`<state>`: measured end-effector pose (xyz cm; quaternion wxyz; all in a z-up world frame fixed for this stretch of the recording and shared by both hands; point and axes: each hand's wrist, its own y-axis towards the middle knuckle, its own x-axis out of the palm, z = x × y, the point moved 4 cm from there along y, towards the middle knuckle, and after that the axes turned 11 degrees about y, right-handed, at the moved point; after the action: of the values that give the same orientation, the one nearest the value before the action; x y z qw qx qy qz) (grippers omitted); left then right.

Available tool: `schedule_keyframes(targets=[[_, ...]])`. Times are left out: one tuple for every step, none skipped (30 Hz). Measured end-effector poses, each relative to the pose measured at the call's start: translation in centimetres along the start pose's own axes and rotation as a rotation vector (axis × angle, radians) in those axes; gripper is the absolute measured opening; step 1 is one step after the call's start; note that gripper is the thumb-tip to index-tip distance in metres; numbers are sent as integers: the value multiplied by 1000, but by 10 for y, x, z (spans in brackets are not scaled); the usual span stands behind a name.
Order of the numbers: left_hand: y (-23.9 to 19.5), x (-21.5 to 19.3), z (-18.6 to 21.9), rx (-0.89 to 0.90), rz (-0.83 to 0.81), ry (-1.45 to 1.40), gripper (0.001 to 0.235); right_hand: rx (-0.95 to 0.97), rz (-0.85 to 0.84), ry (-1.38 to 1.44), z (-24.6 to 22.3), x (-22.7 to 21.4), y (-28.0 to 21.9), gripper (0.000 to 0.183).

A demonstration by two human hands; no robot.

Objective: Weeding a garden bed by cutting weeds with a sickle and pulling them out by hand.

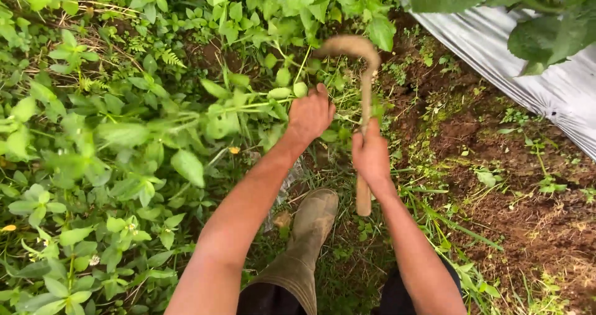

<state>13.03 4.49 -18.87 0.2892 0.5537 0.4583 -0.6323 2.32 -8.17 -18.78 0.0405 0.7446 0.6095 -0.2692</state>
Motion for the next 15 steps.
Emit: schedule_keyframes(targets=[[3, -1, -2, -2, -2, 0, 48, 1, -3, 1, 1, -2, 7, 32], [3, -2, -2, -3, 30, 6, 45, -181, 120, 135, -3, -10, 9, 28], [2, -3, -3, -4, 63, 13, 42, -363, 243, 269, -6, -19, 9, 27], [1, -3, -4, -6, 72, 12, 42, -372, 244, 268, -3, -15, 14, 27], [1, -3, -4, 5, 93, 15, 39, -459, 338, 373, -1, -16, 17, 28], [-3, -1, -3, 22, 102, 19, 37, -532, 433, 480, 5, -16, 14, 29], [-2, 0, -4, 26, 98, 21, 37, -527, 436, 481, 18, -11, 8, 29], [-1, -1, -4, 25, 139, 16, 36, -371, 329, 234, 33, -2, 6, 28], [0, -2, -4, 24, 180, 10, 35, -212, 219, -10, 50, 6, 2, 30], [-1, 1, -7, 24, 194, 10, 35, -224, 227, -12, 55, 3, 4, 30], [-1, 5, -7, 58, 202, -12, 34, -65, 136, -2, 67, 3, 8, 30], [-6, 12, -8, 97, 194, -31, 34, 108, 41, 14, 82, 7, 5, 31], [-9, 20, -11, 101, 194, -29, 34, 110, 45, 17, 64, -1, 1, 31], [-13, 31, -15, 92, 162, -58, 36, 71, 80, 87, 44, -8, -4, 25], [-18, 41, -18, 83, 129, -87, 37, 33, 115, 157, 25, -16, -9, 20]])
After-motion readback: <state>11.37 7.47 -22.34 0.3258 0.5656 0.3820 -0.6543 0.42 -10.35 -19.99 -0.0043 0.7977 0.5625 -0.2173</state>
